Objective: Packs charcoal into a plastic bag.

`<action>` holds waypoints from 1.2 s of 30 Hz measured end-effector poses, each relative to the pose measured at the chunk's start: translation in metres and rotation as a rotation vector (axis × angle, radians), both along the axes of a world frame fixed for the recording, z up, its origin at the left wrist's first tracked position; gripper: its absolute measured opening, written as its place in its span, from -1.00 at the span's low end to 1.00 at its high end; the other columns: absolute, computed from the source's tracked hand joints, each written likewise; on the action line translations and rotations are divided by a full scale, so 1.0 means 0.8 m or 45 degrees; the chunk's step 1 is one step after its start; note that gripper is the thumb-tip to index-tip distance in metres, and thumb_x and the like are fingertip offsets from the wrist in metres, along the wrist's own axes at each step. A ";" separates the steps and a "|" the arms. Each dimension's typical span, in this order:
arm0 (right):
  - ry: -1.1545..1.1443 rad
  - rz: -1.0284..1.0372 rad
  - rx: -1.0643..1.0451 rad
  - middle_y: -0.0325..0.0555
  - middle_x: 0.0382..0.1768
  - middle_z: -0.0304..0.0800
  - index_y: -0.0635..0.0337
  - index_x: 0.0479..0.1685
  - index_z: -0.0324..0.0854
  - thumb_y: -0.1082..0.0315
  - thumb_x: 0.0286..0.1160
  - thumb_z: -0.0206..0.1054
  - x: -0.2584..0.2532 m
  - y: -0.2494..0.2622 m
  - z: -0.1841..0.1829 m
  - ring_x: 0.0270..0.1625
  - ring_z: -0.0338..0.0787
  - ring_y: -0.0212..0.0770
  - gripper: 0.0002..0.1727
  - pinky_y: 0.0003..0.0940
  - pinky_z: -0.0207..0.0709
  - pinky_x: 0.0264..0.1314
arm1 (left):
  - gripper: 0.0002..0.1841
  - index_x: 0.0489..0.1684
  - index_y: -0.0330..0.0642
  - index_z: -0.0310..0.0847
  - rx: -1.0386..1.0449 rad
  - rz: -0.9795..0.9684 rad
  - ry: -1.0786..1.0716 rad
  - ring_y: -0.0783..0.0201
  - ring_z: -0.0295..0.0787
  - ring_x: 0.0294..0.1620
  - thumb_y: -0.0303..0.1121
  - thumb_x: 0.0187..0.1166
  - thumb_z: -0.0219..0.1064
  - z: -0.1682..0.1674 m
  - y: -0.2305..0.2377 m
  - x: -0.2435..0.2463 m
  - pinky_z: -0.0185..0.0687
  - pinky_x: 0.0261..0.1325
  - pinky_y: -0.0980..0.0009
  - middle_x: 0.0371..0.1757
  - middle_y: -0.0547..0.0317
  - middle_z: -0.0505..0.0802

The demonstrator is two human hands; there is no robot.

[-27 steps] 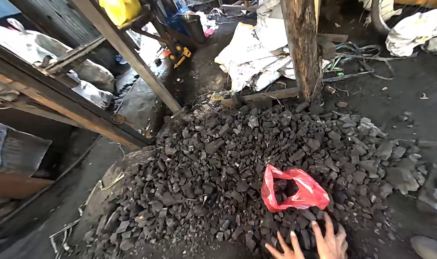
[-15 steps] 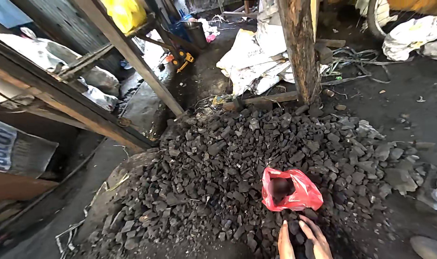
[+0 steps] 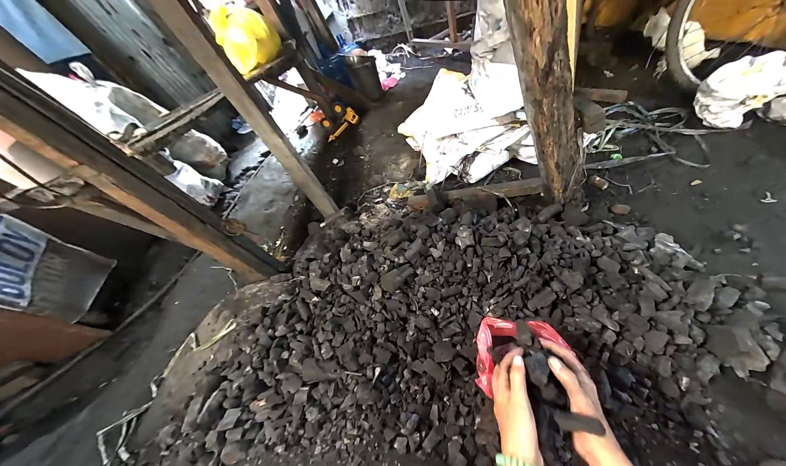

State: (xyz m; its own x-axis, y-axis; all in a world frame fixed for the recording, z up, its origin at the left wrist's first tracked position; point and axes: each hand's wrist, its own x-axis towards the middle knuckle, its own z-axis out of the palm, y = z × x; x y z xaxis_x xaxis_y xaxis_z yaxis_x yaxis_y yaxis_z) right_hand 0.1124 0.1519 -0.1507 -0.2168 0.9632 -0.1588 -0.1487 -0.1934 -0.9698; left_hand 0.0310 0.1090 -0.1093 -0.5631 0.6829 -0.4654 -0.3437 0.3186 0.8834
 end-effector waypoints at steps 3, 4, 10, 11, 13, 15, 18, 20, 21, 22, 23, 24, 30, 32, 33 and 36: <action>-0.212 0.010 -0.438 0.07 0.35 0.70 0.30 0.42 0.58 0.20 0.73 0.21 -0.015 0.032 -0.019 0.37 0.66 -0.18 -0.56 -0.16 0.50 0.43 | -0.45 0.63 -0.32 0.37 -0.292 0.049 -0.319 -0.11 0.48 0.57 -0.07 0.87 0.01 -0.044 0.042 -0.022 0.37 0.55 -0.12 0.57 -0.28 0.57; -0.252 0.014 -0.535 0.11 0.39 0.67 0.29 0.45 0.56 0.22 0.76 0.21 -0.023 0.039 -0.025 0.41 0.63 -0.13 -0.57 -0.11 0.46 0.47 | -0.42 0.66 -0.33 0.31 -0.359 0.080 -0.348 -0.15 0.44 0.60 -0.06 0.86 0.04 -0.060 0.048 -0.028 0.34 0.57 -0.16 0.59 -0.32 0.54; -0.438 0.019 -0.858 0.33 0.57 0.45 0.33 0.63 0.36 -0.15 0.78 0.09 -0.050 0.090 -0.014 0.61 0.46 0.21 -0.26 0.30 0.31 0.56 | -0.34 0.61 -0.43 0.31 -0.455 0.285 -0.264 -0.33 0.47 0.52 0.00 0.78 0.18 -0.056 0.080 -0.064 0.43 0.43 -0.32 0.52 -0.47 0.53; -0.443 0.064 -0.926 0.37 0.69 0.27 0.29 0.74 0.22 -0.24 0.74 0.09 -0.046 0.098 -0.008 0.72 0.29 0.30 -0.15 0.45 0.19 0.59 | -0.25 0.70 -0.38 0.19 -0.481 0.266 -0.305 -0.40 0.41 0.56 0.08 0.75 0.18 -0.057 0.080 -0.075 0.44 0.39 -0.42 0.58 -0.50 0.44; -0.446 0.167 -0.994 0.39 0.79 0.01 0.22 0.85 0.00 -0.37 0.67 0.05 -0.040 0.109 0.003 0.80 0.10 0.39 -0.01 0.57 0.11 0.58 | -0.22 0.79 -0.26 0.05 -0.500 0.135 -0.283 -0.43 0.38 0.59 0.13 0.78 0.11 -0.044 0.074 -0.093 0.46 0.36 -0.44 0.67 -0.49 0.35; -0.497 0.266 -0.980 0.41 0.78 0.06 0.19 0.86 0.00 -0.40 0.65 0.05 -0.039 0.110 0.018 0.76 0.18 0.42 0.00 0.58 0.18 0.54 | -0.31 0.84 -0.26 -0.02 -0.490 -0.125 -0.065 -0.29 0.24 0.74 -0.01 0.86 0.02 -0.033 0.061 -0.105 0.25 0.65 -0.22 0.77 -0.40 0.25; -0.573 0.459 -0.887 0.44 0.73 0.16 0.18 0.86 -0.02 -0.42 0.65 0.03 -0.040 0.104 0.038 0.67 0.33 0.45 0.01 0.51 0.33 0.46 | -0.34 0.90 -0.14 -0.06 -0.742 -0.630 0.524 -0.30 0.37 0.69 -0.06 0.89 -0.04 -0.023 0.043 -0.119 0.26 0.67 -0.21 0.70 -0.40 0.41; -0.755 0.657 -0.632 0.36 0.72 0.25 0.23 0.82 0.13 -0.34 0.70 0.04 -0.038 0.101 0.056 0.71 0.34 0.31 -0.07 0.34 0.26 0.62 | -0.40 0.89 0.05 0.05 -1.004 -0.891 0.859 -0.26 0.62 0.50 -0.12 0.86 0.00 0.000 0.033 -0.120 0.45 0.51 -0.24 0.51 -0.27 0.67; -0.881 0.792 -0.442 0.32 0.74 0.25 0.25 0.79 0.20 -0.27 0.73 0.07 -0.036 0.101 0.064 0.78 0.27 0.23 -0.12 0.24 0.13 0.75 | -0.42 0.85 0.09 0.15 -1.103 -0.985 0.971 -0.24 0.66 0.46 -0.18 0.82 0.06 0.013 0.028 -0.119 0.50 0.46 -0.24 0.45 -0.22 0.72; -1.041 0.927 -0.251 0.32 0.75 0.23 0.25 0.78 0.23 -0.23 0.74 0.10 -0.033 0.103 0.072 0.81 0.21 0.22 -0.16 0.21 0.01 0.82 | -0.44 0.80 0.10 0.26 -1.174 -1.062 1.080 -0.22 0.68 0.44 -0.23 0.78 0.11 0.025 0.022 -0.118 0.53 0.42 -0.24 0.42 -0.19 0.75; -1.216 1.035 -0.090 0.35 0.73 0.27 0.25 0.77 0.25 -0.21 0.71 0.16 -0.029 0.105 0.081 0.81 0.22 0.25 -0.16 0.24 -0.01 0.82 | -0.48 0.74 0.09 0.36 -1.212 -1.123 1.197 -0.22 0.69 0.43 -0.27 0.76 0.13 0.036 0.018 -0.115 0.53 0.40 -0.25 0.40 -0.17 0.76; -1.388 1.123 0.031 0.37 0.68 0.34 0.26 0.76 0.27 -0.21 0.68 0.21 -0.024 0.104 0.091 0.77 0.28 0.29 -0.15 0.28 0.04 0.79 | -0.49 0.71 0.09 0.41 -1.221 -1.169 1.308 -0.23 0.66 0.46 -0.34 0.74 0.15 0.044 0.012 -0.111 0.47 0.43 -0.27 0.43 -0.18 0.74; -1.400 1.240 0.305 0.27 0.38 0.70 0.19 0.54 0.56 0.11 0.70 0.32 0.032 0.100 0.102 0.46 0.66 0.23 -0.47 0.22 0.37 0.58 | -0.23 0.86 0.25 0.15 -1.100 -1.097 1.190 -0.40 0.50 0.54 -0.47 0.60 0.29 0.061 -0.011 -0.121 0.53 0.36 -0.35 0.67 -0.35 0.44; -0.967 0.982 0.209 0.20 0.25 0.78 0.31 0.30 0.70 0.32 0.69 0.32 0.057 0.095 0.083 0.32 0.77 0.06 -0.66 0.01 0.51 0.50 | -0.20 0.86 0.10 0.06 -0.817 -0.887 0.756 -0.27 0.70 0.38 -0.51 0.57 0.33 0.055 -0.013 -0.129 0.65 0.32 -0.20 0.50 -0.35 0.62; -0.777 0.784 0.105 0.17 0.17 0.80 0.36 0.22 0.70 0.40 0.69 0.28 0.067 0.090 0.067 0.20 0.81 -0.01 -0.72 -0.07 0.61 0.38 | -0.21 0.82 0.03 0.10 -0.624 -0.706 0.559 -0.25 0.75 0.29 -0.56 0.55 0.37 0.049 -0.013 -0.130 0.71 0.24 -0.16 0.43 -0.38 0.66; -0.804 0.488 -0.047 0.31 0.14 0.76 0.43 0.24 0.61 0.47 0.58 0.33 0.092 0.073 -0.006 0.17 0.79 0.15 -0.68 0.10 0.61 0.31 | -0.28 0.75 -0.21 0.13 -0.058 -0.267 0.198 0.02 0.84 -0.14 -0.68 0.56 0.31 0.059 -0.007 -0.118 0.77 -0.03 0.13 0.01 -0.29 0.80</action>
